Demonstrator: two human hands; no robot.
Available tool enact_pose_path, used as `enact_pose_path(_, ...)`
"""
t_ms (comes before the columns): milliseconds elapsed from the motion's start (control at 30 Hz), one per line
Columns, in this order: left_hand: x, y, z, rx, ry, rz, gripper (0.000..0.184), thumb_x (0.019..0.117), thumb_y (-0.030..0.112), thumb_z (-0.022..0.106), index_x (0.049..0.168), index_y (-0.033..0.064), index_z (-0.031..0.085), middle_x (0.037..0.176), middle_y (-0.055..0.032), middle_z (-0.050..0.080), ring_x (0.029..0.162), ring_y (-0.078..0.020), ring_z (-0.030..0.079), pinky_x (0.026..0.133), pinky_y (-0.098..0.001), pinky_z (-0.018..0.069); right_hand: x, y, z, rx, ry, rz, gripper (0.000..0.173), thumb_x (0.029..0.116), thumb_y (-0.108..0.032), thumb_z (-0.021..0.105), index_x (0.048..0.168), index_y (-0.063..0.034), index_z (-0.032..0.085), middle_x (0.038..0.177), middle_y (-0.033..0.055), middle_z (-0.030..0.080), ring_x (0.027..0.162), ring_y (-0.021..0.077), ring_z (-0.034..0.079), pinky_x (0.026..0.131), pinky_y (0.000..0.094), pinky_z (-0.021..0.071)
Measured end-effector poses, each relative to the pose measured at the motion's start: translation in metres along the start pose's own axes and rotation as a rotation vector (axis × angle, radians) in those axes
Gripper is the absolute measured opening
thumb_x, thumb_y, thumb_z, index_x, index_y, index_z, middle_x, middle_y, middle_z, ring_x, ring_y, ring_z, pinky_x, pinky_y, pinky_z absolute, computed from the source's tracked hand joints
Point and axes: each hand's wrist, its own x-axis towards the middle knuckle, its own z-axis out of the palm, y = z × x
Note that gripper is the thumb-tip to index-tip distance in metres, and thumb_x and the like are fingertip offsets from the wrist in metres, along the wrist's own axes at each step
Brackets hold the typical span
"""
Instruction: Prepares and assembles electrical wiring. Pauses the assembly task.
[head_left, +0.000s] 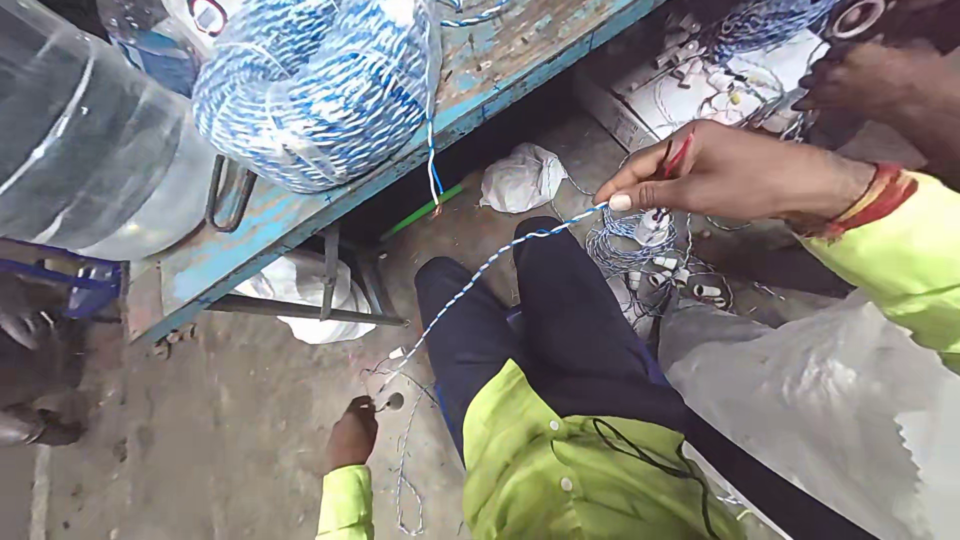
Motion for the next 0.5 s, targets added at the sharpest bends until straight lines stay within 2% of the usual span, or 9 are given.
enact_pose_path(33,-0.005,0.012,-0.001,0.075,-0.065,0.016,0.038,0.1036,0.022,0.058,0.136,0.0028,0.062,0.117,-0.023,0.072,0.11,-0.0446,0.068,0.097,-0.0676,0.0493,-0.004,-0.001,0.004,-0.06,0.012,-0.008,0.012,0.0979,-0.017,0.067,0.101,-0.0163,0.079,0.075,-0.0072,0.07,0.059,-0.0006,0.058,0.053,0.0199,0.0473)
enact_pose_path(100,-0.02,0.045,-0.007,0.05,-0.006,0.202,0.041,0.1004,0.022,0.064,0.136,0.0009,0.063,0.128,-0.0247,0.067,0.121,-0.0464,0.063,0.104,-0.068,0.0453,-0.011,-0.003,0.015,-0.155,0.051,-0.041,0.014,0.1007,-0.021,0.061,0.099,-0.0189,0.075,0.072,-0.0096,0.064,0.058,-0.0014,0.054,0.053,0.0215,0.0442)
enact_pose_path(133,-0.028,0.067,-0.01,-0.034,0.079,0.348,0.039,0.0998,0.021,0.065,0.133,-0.0003,0.065,0.129,-0.0238,0.067,0.123,-0.044,0.063,0.106,-0.065,0.0456,-0.014,-0.004,0.02,-0.175,0.061,-0.056,0.016,0.1018,-0.024,0.058,0.1,-0.0209,0.074,0.075,-0.011,0.064,0.061,-0.0019,0.054,0.055,0.022,0.0443)
enact_pose_path(233,-0.052,0.148,-0.018,-0.381,0.266,0.763,0.037,0.1023,0.027,0.06,0.128,0.0012,0.069,0.127,-0.0157,0.07,0.121,-0.0275,0.066,0.107,-0.0485,0.0511,-0.019,-0.006,0.04,-0.102,0.065,-0.122,0.018,0.1026,-0.027,0.056,0.102,-0.0215,0.073,0.09,-0.0118,0.067,0.072,-0.0031,0.058,0.063,0.0192,0.0488)
enact_pose_path(300,-0.066,0.201,-0.025,-0.607,0.187,0.921,0.039,0.1051,0.028,0.056,0.131,0.0024,0.067,0.128,-0.0119,0.07,0.121,-0.0202,0.065,0.105,-0.0431,0.0523,-0.019,-0.009,0.054,-0.007,0.092,-0.154,0.018,0.1027,-0.025,0.056,0.103,-0.0192,0.073,0.095,-0.0104,0.067,0.075,-0.0034,0.059,0.064,0.0162,0.0488)
enact_pose_path(400,-0.073,0.256,-0.03,-0.812,-0.032,1.027,0.036,0.1082,0.023,0.051,0.137,0.0049,0.064,0.123,-0.0068,0.071,0.103,-0.011,0.068,0.089,-0.0332,0.0584,-0.022,-0.016,0.064,0.106,0.113,-0.146,0.016,0.1034,-0.019,0.057,0.104,-0.0148,0.072,0.091,-0.0092,0.067,0.074,-0.0025,0.059,0.063,0.0138,0.0487)
enact_pose_path(500,-0.074,0.28,-0.034,-0.998,-0.237,1.041,0.033,0.1079,0.014,0.047,0.132,0.0,0.065,0.11,-0.0089,0.074,0.096,-0.0151,0.072,0.087,-0.0345,0.061,-0.022,-0.011,0.066,0.165,0.124,-0.142,0.016,0.1033,-0.015,0.056,0.106,-0.0112,0.071,0.086,-0.0084,0.067,0.072,-0.0021,0.059,0.063,0.0132,0.0489)
